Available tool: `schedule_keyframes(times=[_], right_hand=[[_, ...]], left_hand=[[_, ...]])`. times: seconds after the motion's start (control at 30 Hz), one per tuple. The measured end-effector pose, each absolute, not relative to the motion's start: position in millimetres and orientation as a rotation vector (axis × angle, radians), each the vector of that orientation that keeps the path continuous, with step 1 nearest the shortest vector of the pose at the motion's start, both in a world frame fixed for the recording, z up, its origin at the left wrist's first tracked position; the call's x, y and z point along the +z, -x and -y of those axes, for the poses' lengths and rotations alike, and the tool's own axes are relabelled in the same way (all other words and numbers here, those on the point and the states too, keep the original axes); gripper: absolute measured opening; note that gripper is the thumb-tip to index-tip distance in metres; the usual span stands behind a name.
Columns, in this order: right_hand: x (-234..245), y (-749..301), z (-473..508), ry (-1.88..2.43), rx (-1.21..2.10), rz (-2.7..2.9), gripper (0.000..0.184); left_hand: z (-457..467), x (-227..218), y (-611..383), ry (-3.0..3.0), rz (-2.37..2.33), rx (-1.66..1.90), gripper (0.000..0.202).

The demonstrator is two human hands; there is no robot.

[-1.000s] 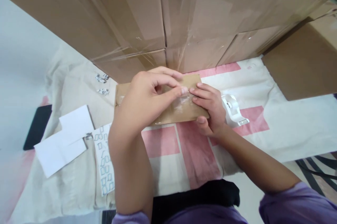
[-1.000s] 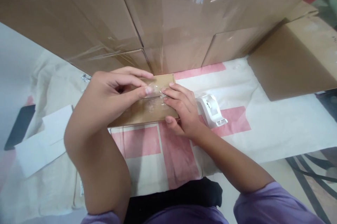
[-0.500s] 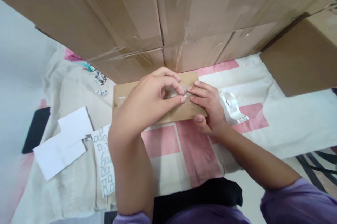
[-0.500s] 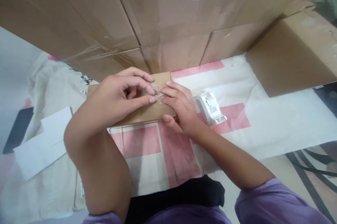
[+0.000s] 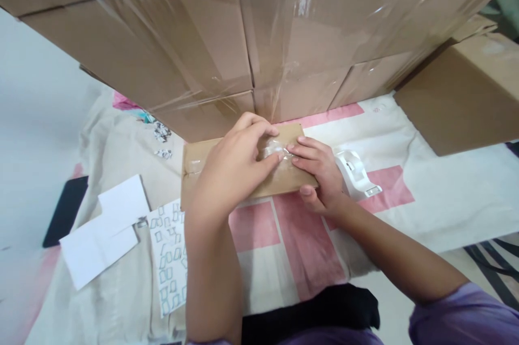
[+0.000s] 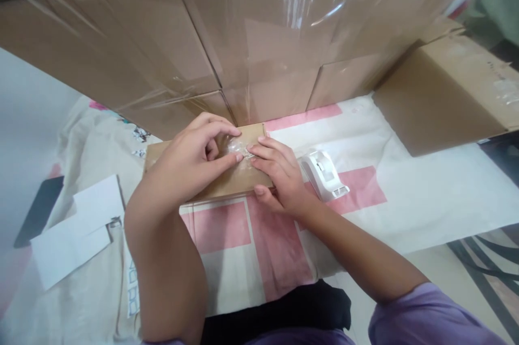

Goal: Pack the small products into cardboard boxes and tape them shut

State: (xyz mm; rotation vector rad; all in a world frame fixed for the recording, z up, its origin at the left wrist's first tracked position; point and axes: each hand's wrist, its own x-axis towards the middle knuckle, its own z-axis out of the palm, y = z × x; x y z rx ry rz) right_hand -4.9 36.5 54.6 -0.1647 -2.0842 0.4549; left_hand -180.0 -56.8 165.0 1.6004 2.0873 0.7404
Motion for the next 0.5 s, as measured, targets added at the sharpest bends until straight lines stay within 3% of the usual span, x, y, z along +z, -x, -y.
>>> schedule_keyframes(times=[0.13, 0.5], right_hand=[[54, 4, -36, 0.157, 0.447, 2.083, 0.034], [54, 1, -40, 0.134, 0.476, 2.094, 0.035]], left_hand=[[52, 163, 177, -1.629, -2.138, 0.748, 0.012], [51, 163, 171, -1.767, -2.203, 0.57, 0.023]])
